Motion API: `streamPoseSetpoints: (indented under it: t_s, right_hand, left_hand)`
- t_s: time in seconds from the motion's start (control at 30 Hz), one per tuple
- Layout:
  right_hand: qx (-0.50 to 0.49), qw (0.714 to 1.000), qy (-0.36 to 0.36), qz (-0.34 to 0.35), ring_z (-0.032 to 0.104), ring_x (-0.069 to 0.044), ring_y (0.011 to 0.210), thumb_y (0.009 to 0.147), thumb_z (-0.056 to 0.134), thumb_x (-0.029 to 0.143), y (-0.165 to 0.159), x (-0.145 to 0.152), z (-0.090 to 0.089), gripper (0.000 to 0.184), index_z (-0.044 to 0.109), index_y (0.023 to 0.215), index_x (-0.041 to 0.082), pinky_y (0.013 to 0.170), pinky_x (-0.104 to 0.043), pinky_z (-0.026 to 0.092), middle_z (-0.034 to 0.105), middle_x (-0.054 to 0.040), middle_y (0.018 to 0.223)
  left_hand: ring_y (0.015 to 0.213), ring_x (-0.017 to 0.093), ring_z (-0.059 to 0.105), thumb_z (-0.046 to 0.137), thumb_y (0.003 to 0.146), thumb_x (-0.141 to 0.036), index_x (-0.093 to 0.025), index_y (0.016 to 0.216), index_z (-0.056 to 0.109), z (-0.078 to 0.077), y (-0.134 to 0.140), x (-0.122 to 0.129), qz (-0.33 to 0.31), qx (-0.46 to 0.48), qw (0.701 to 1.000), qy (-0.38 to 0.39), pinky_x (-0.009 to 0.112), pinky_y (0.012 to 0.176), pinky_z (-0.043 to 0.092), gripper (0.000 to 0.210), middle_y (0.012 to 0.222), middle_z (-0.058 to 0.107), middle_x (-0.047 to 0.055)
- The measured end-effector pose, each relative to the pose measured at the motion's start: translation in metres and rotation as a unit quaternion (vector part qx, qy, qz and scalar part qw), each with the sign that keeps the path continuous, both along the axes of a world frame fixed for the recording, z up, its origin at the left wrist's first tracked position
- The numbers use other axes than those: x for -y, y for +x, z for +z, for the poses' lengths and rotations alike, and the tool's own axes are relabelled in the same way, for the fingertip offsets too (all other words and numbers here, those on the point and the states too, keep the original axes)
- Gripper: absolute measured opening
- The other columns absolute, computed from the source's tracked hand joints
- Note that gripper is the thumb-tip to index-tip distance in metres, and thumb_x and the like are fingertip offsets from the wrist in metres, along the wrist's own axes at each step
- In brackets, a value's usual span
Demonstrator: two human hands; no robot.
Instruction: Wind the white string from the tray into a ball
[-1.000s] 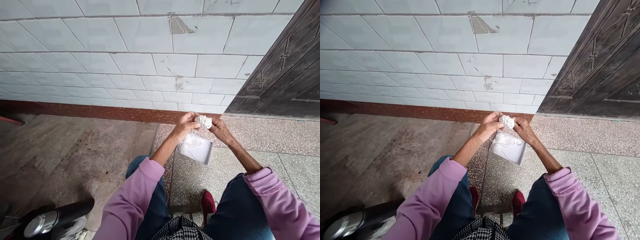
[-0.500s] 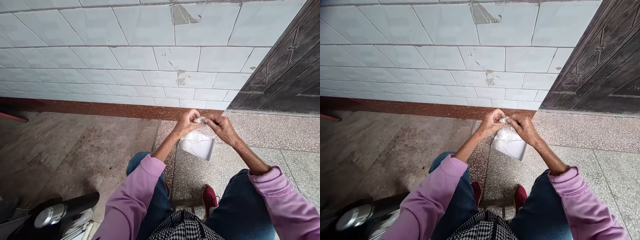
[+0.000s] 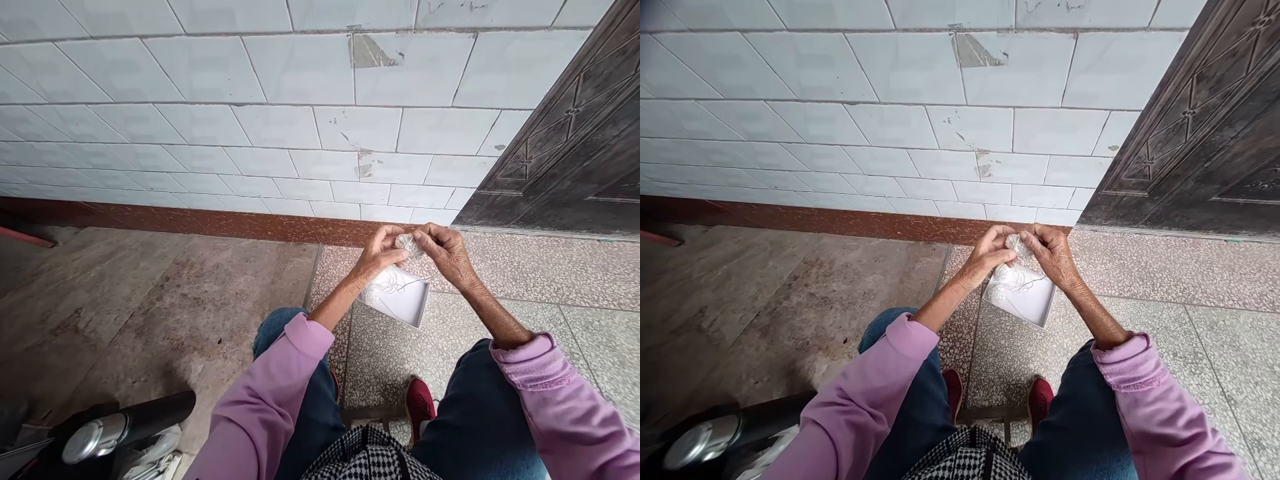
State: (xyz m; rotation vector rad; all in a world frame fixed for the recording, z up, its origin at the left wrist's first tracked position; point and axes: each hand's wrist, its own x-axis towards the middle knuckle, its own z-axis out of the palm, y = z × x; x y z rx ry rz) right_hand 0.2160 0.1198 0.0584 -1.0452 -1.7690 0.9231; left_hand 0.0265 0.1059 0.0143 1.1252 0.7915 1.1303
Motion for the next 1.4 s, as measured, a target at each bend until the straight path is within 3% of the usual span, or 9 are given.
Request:
streamPoseSetpoints:
  t_s: [0.2, 0.4, 0.5, 0.67, 0.77, 0.93, 1.17, 1.27, 1.4]
  right_hand:
    - [-0.016, 1.000, 0.001, -0.022, 0.037, -0.014, 0.061, 0.096, 0.068, 0.082, 0.001, 0.000, 0.000, 0.065, 0.055, 0.069, 0.024, 0.059, -0.032, 0.036, 0.046, 0.0017, 0.062]
    - [-0.042, 0.999, -0.020, -0.010, 0.057, -0.018, 0.070, 0.094, 0.072, 0.077, 0.010, -0.006, -0.009, 0.058, 0.067, 0.077, 0.022, 0.067, -0.033, 0.048, 0.067, -0.0043, 0.075]
    - [-0.038, 0.998, -0.043, 0.024, 0.053, -0.016, 0.067, 0.097, 0.071, 0.075, 0.014, -0.009, -0.015, 0.056, 0.072, 0.081, 0.021, 0.062, -0.031, 0.043, 0.062, -0.0020, 0.070]
    - [-0.006, 0.995, -0.078, 0.069, 0.035, -0.012, 0.057, 0.096, 0.070, 0.078, 0.022, -0.015, -0.022, 0.060, 0.067, 0.076, 0.022, 0.054, -0.029, 0.028, 0.041, 0.0050, 0.057]
    - [-0.003, 0.992, -0.103, 0.077, 0.031, -0.011, 0.055, 0.093, 0.073, 0.079, 0.027, -0.018, -0.023, 0.062, 0.063, 0.072, 0.022, 0.053, -0.029, 0.024, 0.039, 0.0060, 0.056]
    - [-0.011, 0.996, -0.071, 0.052, 0.038, -0.013, 0.059, 0.094, 0.073, 0.076, 0.023, -0.011, -0.014, 0.058, 0.065, 0.073, 0.022, 0.057, -0.031, 0.031, 0.047, 0.0027, 0.061]
    - [0.094, 0.994, 0.010, 0.046, 0.052, -0.017, 0.067, 0.108, 0.057, 0.068, 0.009, 0.011, -0.005, 0.053, 0.070, 0.088, 0.020, 0.066, -0.033, 0.040, 0.062, -0.0028, 0.076]
    - [0.128, 0.989, 0.022, 0.066, 0.055, -0.018, 0.068, 0.109, 0.054, 0.067, 0.007, 0.013, -0.007, 0.054, 0.068, 0.086, 0.021, 0.068, -0.034, 0.043, 0.064, -0.0033, 0.075]
    - [0.113, 0.989, 0.016, 0.091, 0.056, -0.019, 0.070, 0.110, 0.052, 0.067, 0.001, 0.013, -0.008, 0.053, 0.071, 0.093, 0.021, 0.070, -0.034, 0.044, 0.062, -0.0029, 0.076]
  left_hand:
    - [0.094, 0.019, 0.073, 0.097, 0.067, -0.036, -0.017, 0.111, 0.070, -0.009, 0.011, -0.004, 0.063, 0.066, 0.994, -0.058, 0.034, 0.090, 0.057, 0.055, 0.102, 0.079, 0.007]
    - [0.101, 0.027, 0.078, 0.096, 0.070, -0.040, -0.022, 0.117, 0.066, -0.004, 0.005, -0.006, -0.005, 0.139, 0.983, -0.120, 0.044, 0.091, 0.064, 0.059, 0.120, 0.078, 0.011]
    - [0.090, 0.024, 0.077, 0.094, 0.069, -0.039, -0.023, 0.122, 0.064, -0.001, 0.002, -0.007, -0.023, 0.146, 0.981, -0.125, 0.039, 0.080, 0.063, 0.063, 0.116, 0.079, 0.010]
    - [0.081, 0.014, 0.066, 0.094, 0.067, -0.038, -0.022, 0.114, 0.070, 0.005, -0.007, -0.010, 0.024, 0.105, 0.990, -0.093, 0.027, 0.069, 0.053, 0.055, 0.109, 0.076, 0.007]
    - [0.074, 0.012, 0.059, 0.093, 0.071, -0.045, -0.020, 0.106, 0.072, 0.009, -0.016, -0.009, -0.020, 0.046, 0.997, -0.065, 0.027, 0.063, 0.047, 0.047, 0.096, 0.072, 0.005]
    - [0.059, 0.011, 0.051, 0.084, 0.081, -0.053, -0.017, 0.096, 0.073, 0.012, -0.026, -0.006, -0.087, -0.134, 0.987, 0.021, 0.028, 0.057, 0.038, 0.040, 0.070, 0.060, -0.001]
    - [0.061, 0.011, 0.047, 0.077, 0.078, -0.042, -0.018, 0.085, 0.068, 0.017, -0.025, -0.005, 0.043, -0.228, 0.972, 0.043, 0.028, 0.059, 0.033, 0.026, 0.068, 0.055, -0.003]
    - [0.060, 0.011, 0.046, 0.080, 0.075, -0.042, -0.019, 0.080, 0.066, 0.015, -0.022, -0.006, 0.093, -0.173, 0.980, 0.015, 0.027, 0.057, 0.033, 0.028, 0.067, 0.055, -0.003]
    - [0.063, 0.011, 0.058, 0.092, 0.068, -0.050, -0.017, 0.091, 0.069, 0.010, -0.019, -0.007, 0.078, 0.044, 0.990, -0.106, 0.028, 0.059, 0.046, 0.046, 0.083, 0.070, 0.002]
